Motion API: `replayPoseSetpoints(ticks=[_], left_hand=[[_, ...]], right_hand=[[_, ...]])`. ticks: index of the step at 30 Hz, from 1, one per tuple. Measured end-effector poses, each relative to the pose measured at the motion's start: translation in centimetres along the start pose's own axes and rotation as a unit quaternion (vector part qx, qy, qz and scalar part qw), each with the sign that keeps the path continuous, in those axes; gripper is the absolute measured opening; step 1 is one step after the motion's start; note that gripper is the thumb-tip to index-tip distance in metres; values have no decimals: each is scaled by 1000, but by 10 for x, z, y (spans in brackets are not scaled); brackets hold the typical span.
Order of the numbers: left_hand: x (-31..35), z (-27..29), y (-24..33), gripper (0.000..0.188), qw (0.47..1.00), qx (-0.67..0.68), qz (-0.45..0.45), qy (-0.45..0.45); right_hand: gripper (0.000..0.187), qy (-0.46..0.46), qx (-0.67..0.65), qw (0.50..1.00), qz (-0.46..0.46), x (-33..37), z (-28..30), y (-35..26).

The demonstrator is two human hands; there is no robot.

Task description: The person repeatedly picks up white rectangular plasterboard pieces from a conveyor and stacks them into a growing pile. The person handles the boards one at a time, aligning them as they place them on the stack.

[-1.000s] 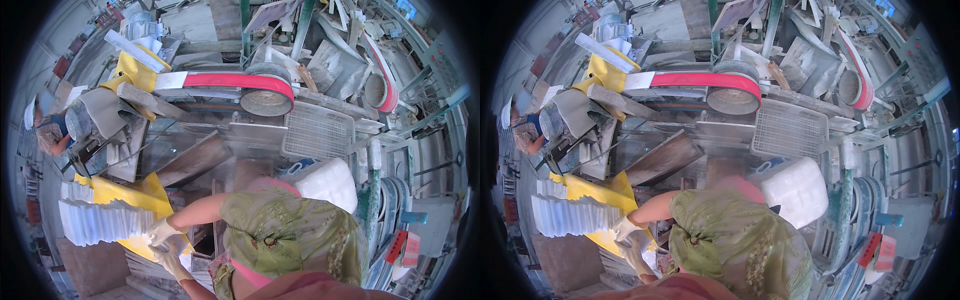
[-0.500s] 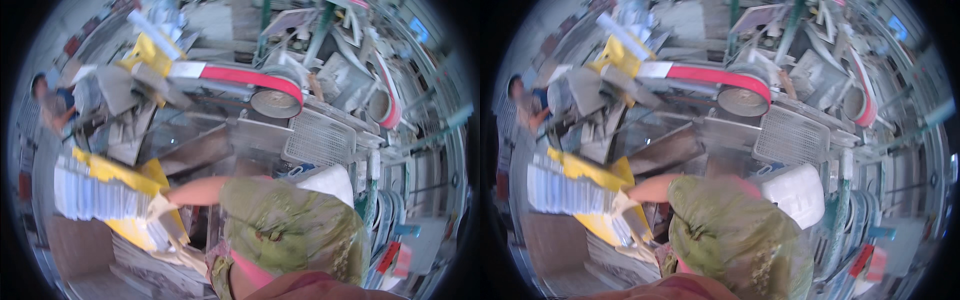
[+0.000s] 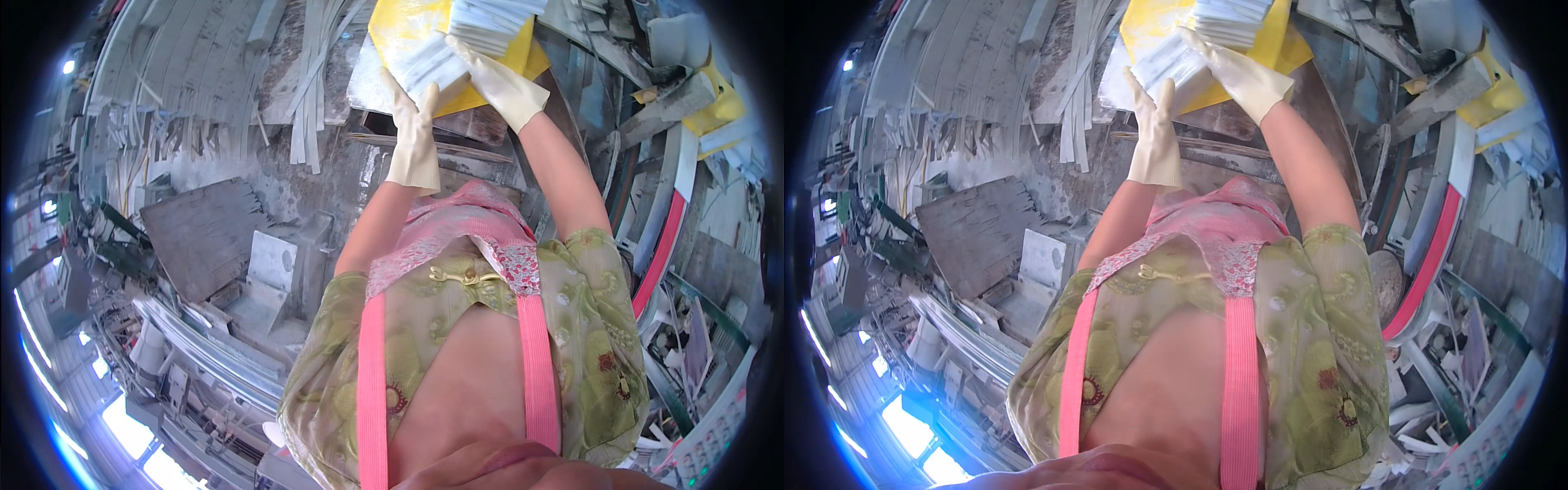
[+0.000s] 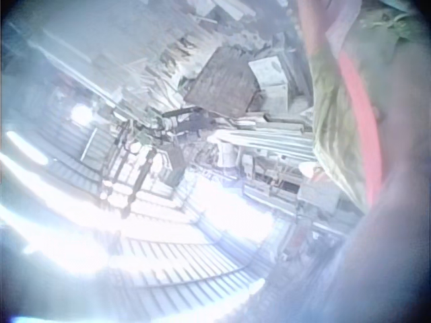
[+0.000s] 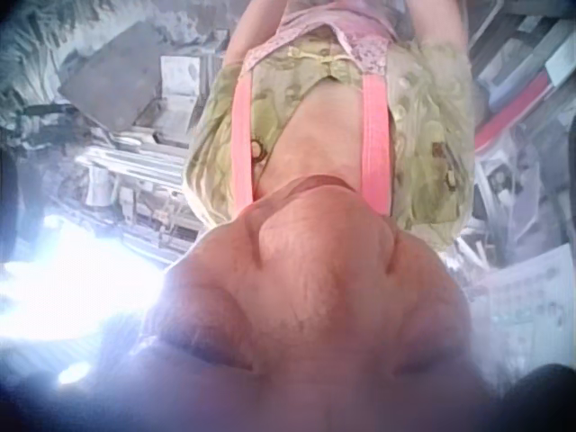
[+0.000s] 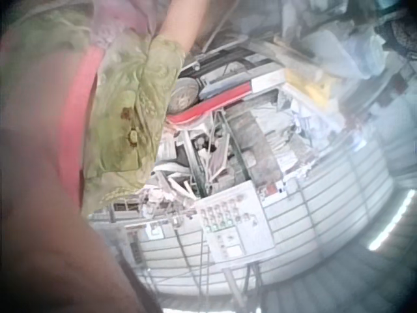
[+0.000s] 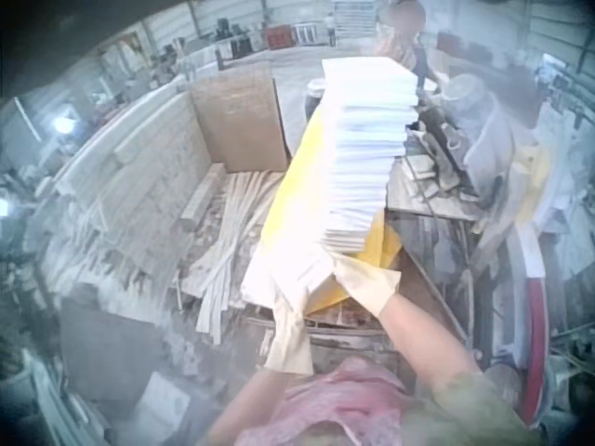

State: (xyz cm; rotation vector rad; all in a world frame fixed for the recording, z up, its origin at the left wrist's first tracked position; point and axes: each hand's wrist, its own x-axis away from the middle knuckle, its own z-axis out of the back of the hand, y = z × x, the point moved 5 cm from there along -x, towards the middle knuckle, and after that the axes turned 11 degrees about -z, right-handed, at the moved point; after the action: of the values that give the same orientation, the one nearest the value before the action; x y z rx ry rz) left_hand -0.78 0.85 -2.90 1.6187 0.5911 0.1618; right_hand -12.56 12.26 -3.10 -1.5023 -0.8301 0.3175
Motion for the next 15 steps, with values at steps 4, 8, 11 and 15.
replayPoseSetpoints(ticks=[4,8,11,15], left_hand=[[3,0,-3,102,1000,11,8,-4],[-2,14,-29,98,998,-51,-35,-10],[-5,24,-39,95,983,-181,-2,-22],[-6,22,-5,93,981,-181,46,53]], right_hand=[[56,-10,-66,997,-46,10,-5,-1],[57,-36,-92,995,32,14,-6,5],[56,6,-10,998,62,17,-1,17],[63,166,545,763,305,44,-5,12]])
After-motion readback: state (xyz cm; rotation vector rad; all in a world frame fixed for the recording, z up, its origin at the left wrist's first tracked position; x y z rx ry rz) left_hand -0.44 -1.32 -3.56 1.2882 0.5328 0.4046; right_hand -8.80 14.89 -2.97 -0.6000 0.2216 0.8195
